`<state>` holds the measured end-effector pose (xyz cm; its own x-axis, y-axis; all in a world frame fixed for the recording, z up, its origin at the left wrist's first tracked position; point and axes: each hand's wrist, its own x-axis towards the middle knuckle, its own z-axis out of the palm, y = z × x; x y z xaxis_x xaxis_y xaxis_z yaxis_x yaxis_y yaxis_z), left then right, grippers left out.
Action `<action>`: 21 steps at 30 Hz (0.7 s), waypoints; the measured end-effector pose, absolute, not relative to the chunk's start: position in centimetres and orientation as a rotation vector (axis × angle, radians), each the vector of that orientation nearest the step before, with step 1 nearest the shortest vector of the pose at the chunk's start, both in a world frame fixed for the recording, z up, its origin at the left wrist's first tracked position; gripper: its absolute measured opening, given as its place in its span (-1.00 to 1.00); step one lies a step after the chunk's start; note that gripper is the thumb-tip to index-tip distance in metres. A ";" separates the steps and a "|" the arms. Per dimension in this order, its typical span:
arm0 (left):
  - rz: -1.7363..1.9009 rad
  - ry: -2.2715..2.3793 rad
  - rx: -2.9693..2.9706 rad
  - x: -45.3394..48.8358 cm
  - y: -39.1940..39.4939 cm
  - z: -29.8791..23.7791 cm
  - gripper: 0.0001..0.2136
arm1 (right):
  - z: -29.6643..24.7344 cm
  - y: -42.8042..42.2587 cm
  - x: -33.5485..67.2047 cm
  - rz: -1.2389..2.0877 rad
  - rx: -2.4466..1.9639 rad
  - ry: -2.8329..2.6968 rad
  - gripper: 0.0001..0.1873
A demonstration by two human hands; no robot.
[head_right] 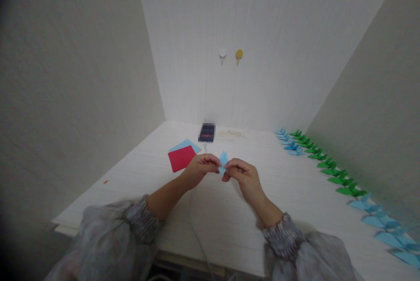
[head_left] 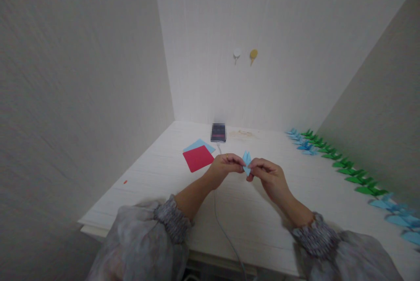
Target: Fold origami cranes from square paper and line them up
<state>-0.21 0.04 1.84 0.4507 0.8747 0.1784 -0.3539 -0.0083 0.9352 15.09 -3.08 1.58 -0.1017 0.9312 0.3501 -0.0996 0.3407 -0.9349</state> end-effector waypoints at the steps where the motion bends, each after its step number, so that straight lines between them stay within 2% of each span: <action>1: 1.046 0.559 1.219 -0.2 0.1 1.8 -0.87 | 1.6 -3.1 15.1 1.061 -0.832 -1.389 -0.94; 7: 0.982 0.539 1.214 -0.5 0.0 2.0 -0.87 | 1.7 -3.1 15.2 1.034 -0.827 -1.447 -0.96; 12: 1.033 0.609 1.246 -0.4 -0.1 2.2 -0.79 | 2.1 -3.3 15.3 0.882 -0.835 -1.585 -0.90; 16: 1.091 0.597 1.249 -0.1 0.2 1.9 -0.75 | 1.9 -3.0 15.1 0.906 -0.883 -1.545 -0.90; 21: 1.156 0.594 1.249 0.1 0.4 1.8 -0.67 | 1.5 -2.4 14.8 0.977 -0.852 -1.379 -0.75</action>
